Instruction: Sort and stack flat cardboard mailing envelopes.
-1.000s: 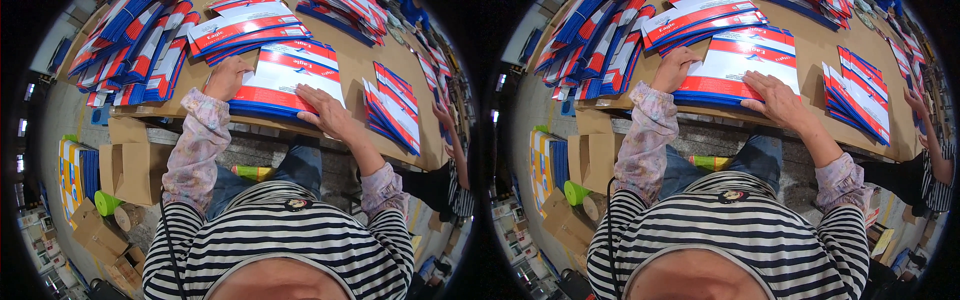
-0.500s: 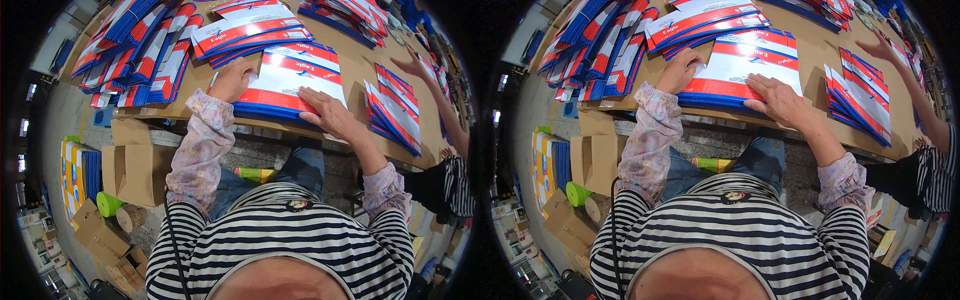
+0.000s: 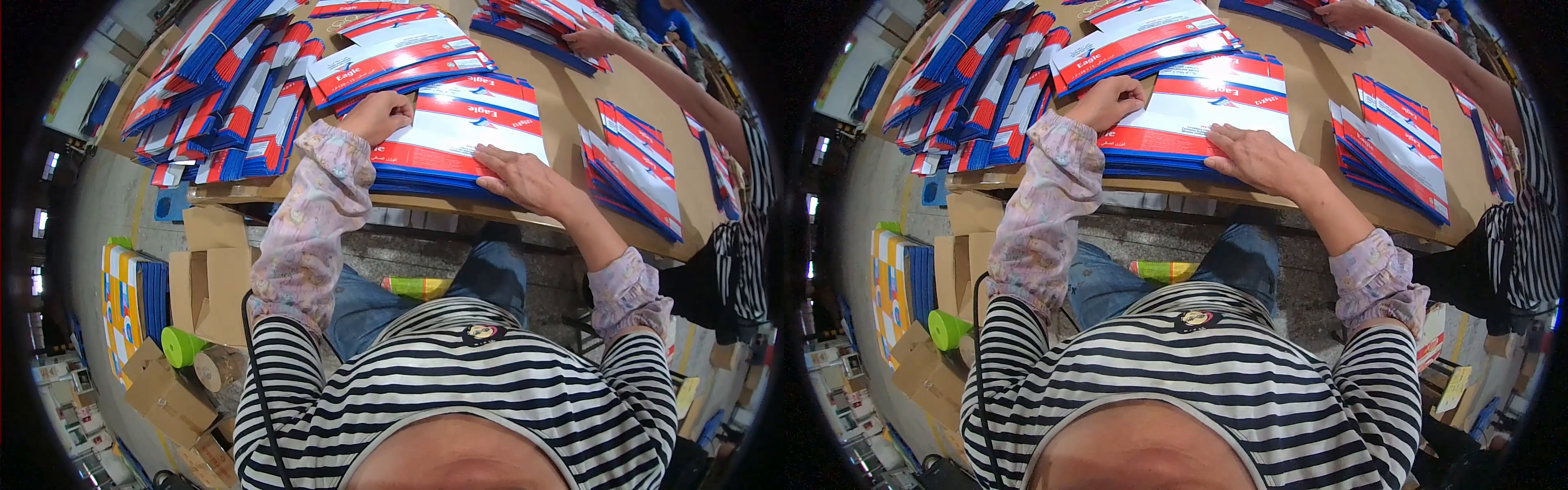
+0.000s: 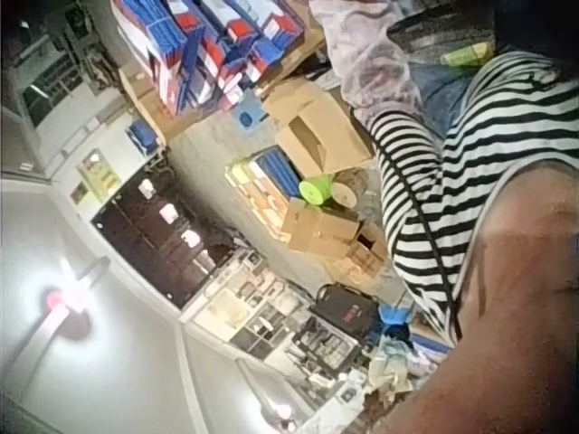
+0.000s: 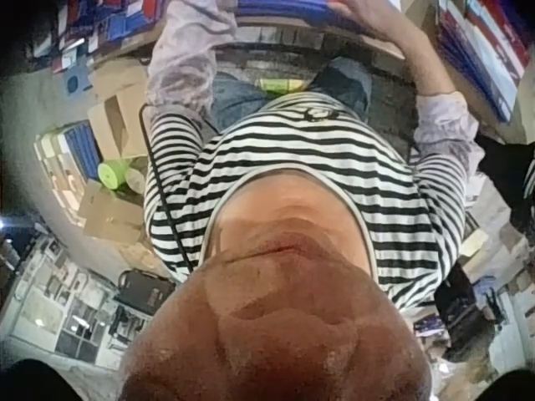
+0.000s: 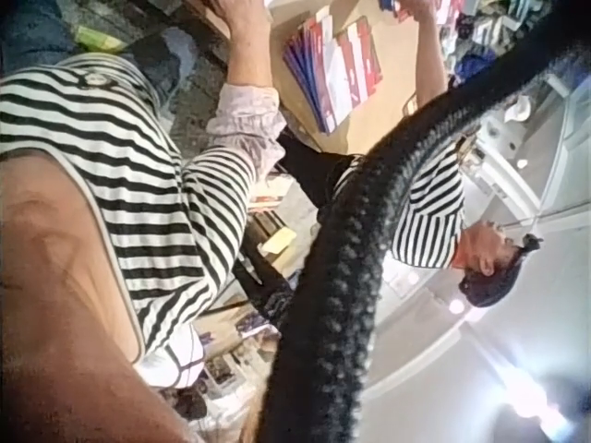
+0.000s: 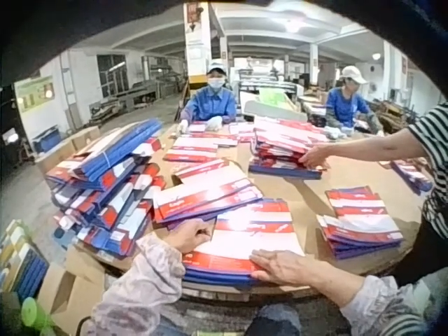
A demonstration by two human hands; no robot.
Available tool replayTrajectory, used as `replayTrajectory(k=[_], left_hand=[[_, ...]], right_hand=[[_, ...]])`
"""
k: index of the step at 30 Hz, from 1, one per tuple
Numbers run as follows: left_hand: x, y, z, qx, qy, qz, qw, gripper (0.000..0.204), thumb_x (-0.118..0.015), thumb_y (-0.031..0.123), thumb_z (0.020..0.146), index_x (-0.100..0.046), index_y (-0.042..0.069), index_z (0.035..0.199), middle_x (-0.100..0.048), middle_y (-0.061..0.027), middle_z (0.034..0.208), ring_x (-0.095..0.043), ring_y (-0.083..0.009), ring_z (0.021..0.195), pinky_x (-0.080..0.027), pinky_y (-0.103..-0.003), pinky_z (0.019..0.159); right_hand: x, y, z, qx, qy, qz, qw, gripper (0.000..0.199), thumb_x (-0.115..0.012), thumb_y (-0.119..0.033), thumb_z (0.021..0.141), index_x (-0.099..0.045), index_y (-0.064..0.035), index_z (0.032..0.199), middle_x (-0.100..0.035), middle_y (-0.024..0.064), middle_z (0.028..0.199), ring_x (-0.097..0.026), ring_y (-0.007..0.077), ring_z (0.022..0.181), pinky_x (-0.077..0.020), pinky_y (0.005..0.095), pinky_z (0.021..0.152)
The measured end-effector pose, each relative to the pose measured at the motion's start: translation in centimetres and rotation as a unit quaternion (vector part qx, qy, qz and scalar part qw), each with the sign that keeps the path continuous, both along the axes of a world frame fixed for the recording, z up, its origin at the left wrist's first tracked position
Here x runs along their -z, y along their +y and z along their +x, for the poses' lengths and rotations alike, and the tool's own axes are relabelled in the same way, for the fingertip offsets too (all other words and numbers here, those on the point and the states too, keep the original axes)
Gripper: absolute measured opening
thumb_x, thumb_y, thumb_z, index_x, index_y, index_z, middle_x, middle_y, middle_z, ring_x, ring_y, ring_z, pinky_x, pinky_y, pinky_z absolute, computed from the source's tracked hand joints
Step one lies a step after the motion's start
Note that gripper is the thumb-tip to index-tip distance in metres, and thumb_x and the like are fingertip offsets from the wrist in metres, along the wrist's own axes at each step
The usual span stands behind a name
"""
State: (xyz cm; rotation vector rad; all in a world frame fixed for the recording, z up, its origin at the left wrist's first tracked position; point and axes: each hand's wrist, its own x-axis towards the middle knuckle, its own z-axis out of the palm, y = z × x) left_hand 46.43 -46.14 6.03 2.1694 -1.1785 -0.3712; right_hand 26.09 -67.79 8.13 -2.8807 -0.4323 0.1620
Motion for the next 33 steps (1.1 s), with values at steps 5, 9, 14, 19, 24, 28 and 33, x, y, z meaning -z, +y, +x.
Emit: replayTrajectory(k=[5,9,14,19,24,28,33], left_hand=[[0.1,-0.2,1.1,0.032,0.05,0.022,0.998,0.011,-0.062,0.008,0.085,-0.062,-0.002,0.09,-0.061,-0.0046,0.08,-0.056,-0.0114,0.077,-0.045,-0.025,0.073],[0.4,0.1,1.1,0.037,0.11,0.009,0.993,0.012,-0.061,0.008,0.087,-0.063,-0.002,0.094,-0.061,-0.0029,0.082,-0.055,-0.0103,0.079,-0.045,-0.024,0.074],[-0.1,3.0,1.5,-0.001,0.158,-0.043,0.987,0.021,-0.061,0.018,0.092,-0.063,-0.001,0.101,-0.062,-0.0021,0.09,-0.056,-0.0091,0.085,-0.045,-0.024,0.078],[-4.5,5.6,-4.8,-0.09,0.015,-0.22,0.971,0.019,-0.065,0.012,0.086,-0.063,0.0,0.099,-0.065,-0.0063,0.089,-0.059,-0.0133,0.084,-0.047,-0.027,0.076],[-2.5,6.5,-7.7,-0.1,-0.184,-0.214,0.954,0.021,-0.072,0.009,0.078,-0.062,0.001,0.095,-0.063,-0.0105,0.094,-0.059,-0.0225,0.092,-0.046,-0.033,0.082],[-0.3,5.8,-8.9,-0.277,-0.256,-0.257,0.89,0.045,-0.078,0.012,0.073,-0.053,0.002,0.108,-0.048,-0.0152,0.115,-0.051,-0.0279,0.104,-0.043,-0.036,0.089],[1.6,4.2,-10.2,-0.349,-0.115,-0.391,0.844,0.049,-0.077,0.005,0.075,-0.042,0.001,0.109,-0.036,-0.0137,0.116,-0.046,-0.0261,0.111,-0.051,-0.034,0.082]], right_hand=[[0.6,-0.4,-0.1,-0.062,-0.039,-0.002,0.997,0.047,-0.042,-0.033,0.099,-0.047,0.0052,0.126,-0.06,0.0228,0.116,-0.061,0.0372,0.099,-0.0506,0.0433,0.085],[1.3,0.2,-0.3,-0.093,-0.151,-0.076,0.981,0.04,-0.046,-0.017,0.094,-0.042,0.0018,0.129,-0.062,0.0193,0.107,-0.066,0.0315,0.086,-0.0547,0.039,0.069],[1.1,-0.2,0.1,-0.111,-0.215,-0.063,0.968,0.041,-0.049,-0.01,0.088,-0.044,-0.0011,0.127,-0.064,0.0189,0.101,-0.067,0.0298,0.076,-0.0546,0.037,0.063],[-0.1,-0.9,0.5,-0.021,-0.112,0.028,0.993,0.019,-0.047,-0.02,0.097,-0.051,-0.0052,0.108,-0.064,0.0236,0.079,-0.064,0.0388,0.077,-0.0486,0.0461,0.065],[-0.1,-0.8,1.3,0.002,-0.086,0.004,0.996,0.022,-0.048,-0.025,0.096,-0.054,-0.0042,0.1,-0.063,0.0215,0.076,-0.063,0.038,0.073,-0.0484,0.0474,0.065],[0.7,-1.2,1.5,-0.06,-0.206,0.078,0.974,0.017,-0.052,-0.015,0.092,-0.057,-0.0027,0.101,-0.064,0.0204,0.082,-0.064,0.0374,0.074,-0.0502,0.0471,0.066],[0.6,-1.7,1.6,-0.028,-0.131,0.055,0.989,0.023,-0.052,-0.012,0.089,-0.056,-0.004,0.111,-0.065,0.0204,0.096,-0.064,0.0373,0.082,-0.051,0.0458,0.073]])
